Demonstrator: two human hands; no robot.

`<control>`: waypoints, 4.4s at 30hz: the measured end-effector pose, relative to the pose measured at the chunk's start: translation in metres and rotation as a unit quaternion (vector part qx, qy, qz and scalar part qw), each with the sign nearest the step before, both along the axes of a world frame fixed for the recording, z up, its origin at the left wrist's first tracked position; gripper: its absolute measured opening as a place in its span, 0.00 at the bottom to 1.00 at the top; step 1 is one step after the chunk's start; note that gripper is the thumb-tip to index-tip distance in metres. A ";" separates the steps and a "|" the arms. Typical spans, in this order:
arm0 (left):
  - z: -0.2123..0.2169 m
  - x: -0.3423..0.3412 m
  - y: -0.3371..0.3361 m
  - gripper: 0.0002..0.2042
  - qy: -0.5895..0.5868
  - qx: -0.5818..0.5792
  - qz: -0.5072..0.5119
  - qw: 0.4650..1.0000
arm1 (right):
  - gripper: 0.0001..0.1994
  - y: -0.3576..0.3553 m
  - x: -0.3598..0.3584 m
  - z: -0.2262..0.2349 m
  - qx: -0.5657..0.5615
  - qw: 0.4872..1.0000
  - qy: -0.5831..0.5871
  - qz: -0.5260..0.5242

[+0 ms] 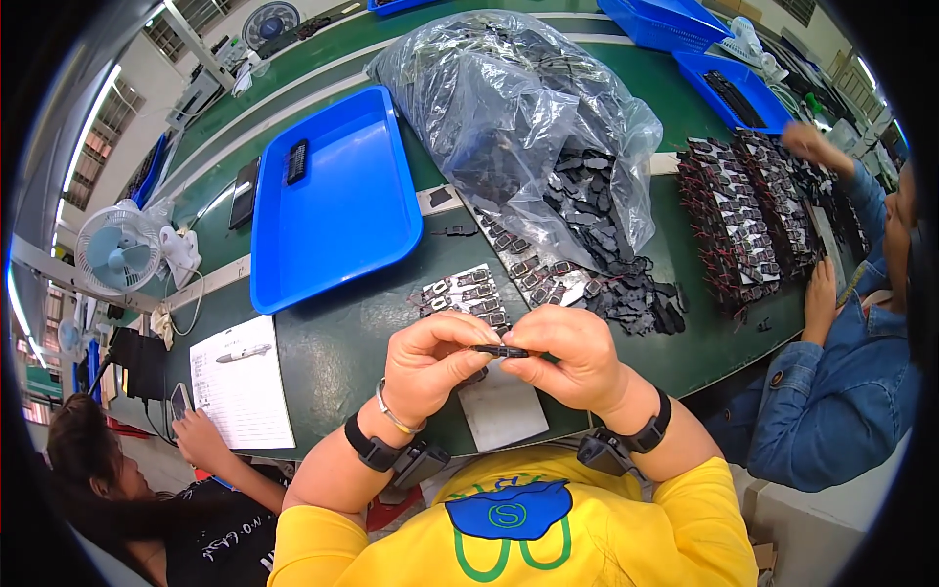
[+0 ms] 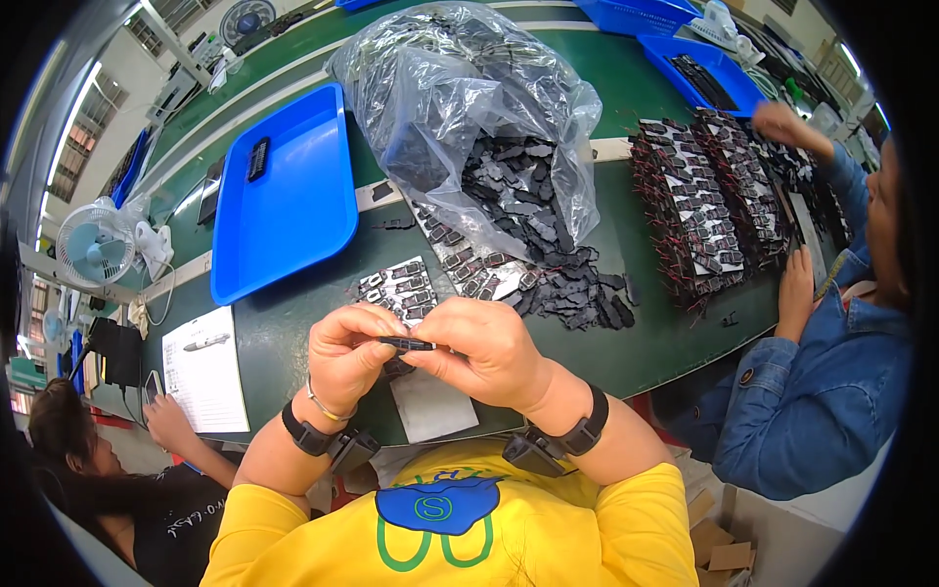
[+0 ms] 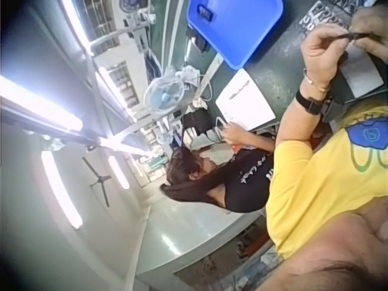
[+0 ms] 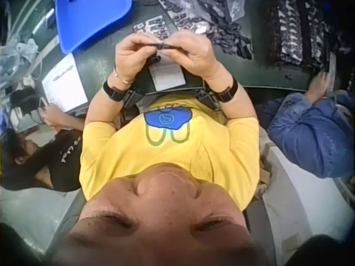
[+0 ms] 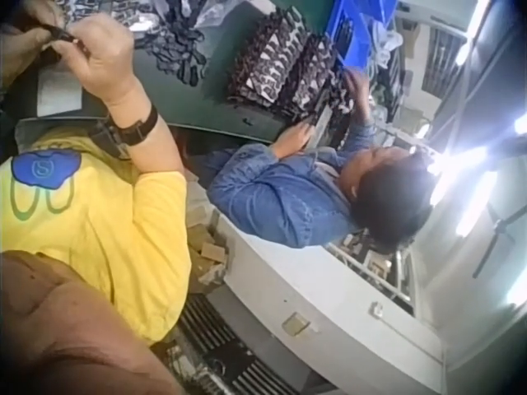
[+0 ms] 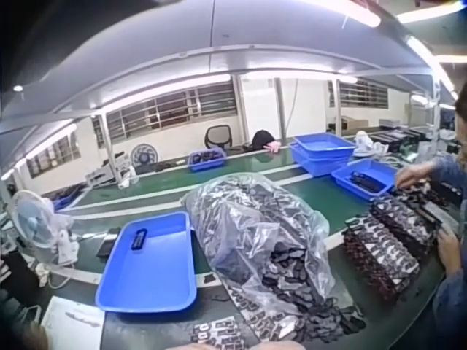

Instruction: The person picks up a speaker and a black rubber gasket by hand, fits the gasket onto the speaker, and places the assembled unit onto a metal plate.

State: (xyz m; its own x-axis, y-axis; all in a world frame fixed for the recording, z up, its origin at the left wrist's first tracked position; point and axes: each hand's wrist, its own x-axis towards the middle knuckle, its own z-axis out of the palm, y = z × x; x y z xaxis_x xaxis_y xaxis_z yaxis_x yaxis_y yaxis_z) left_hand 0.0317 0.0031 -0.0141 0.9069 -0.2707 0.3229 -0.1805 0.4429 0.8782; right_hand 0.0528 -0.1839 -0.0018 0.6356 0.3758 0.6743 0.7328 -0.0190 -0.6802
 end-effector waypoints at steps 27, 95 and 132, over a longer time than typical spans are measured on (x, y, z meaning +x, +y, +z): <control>-0.002 0.011 0.007 0.07 0.029 -0.024 -0.054 0.998 | 0.09 0.000 -0.003 0.000 0.009 0.999 0.033 0.014; 0.026 0.004 0.005 0.07 -0.134 0.274 0.096 0.948 | 0.05 0.008 -0.003 -0.011 -0.029 0.996 0.084 0.001; -0.002 0.015 0.007 0.03 0.306 -0.090 0.004 0.948 | 0.13 0.010 -0.005 -0.011 -0.045 0.963 0.266 0.007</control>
State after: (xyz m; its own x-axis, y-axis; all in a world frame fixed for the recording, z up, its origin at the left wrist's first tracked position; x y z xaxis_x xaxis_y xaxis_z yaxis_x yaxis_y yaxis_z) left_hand 0.0464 0.0101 -0.0162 0.9413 -0.2529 -0.2235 0.3335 0.5956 0.7308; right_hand 0.0481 -0.1744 -0.0125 0.8763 0.4294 0.2184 0.2813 -0.0880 -0.9556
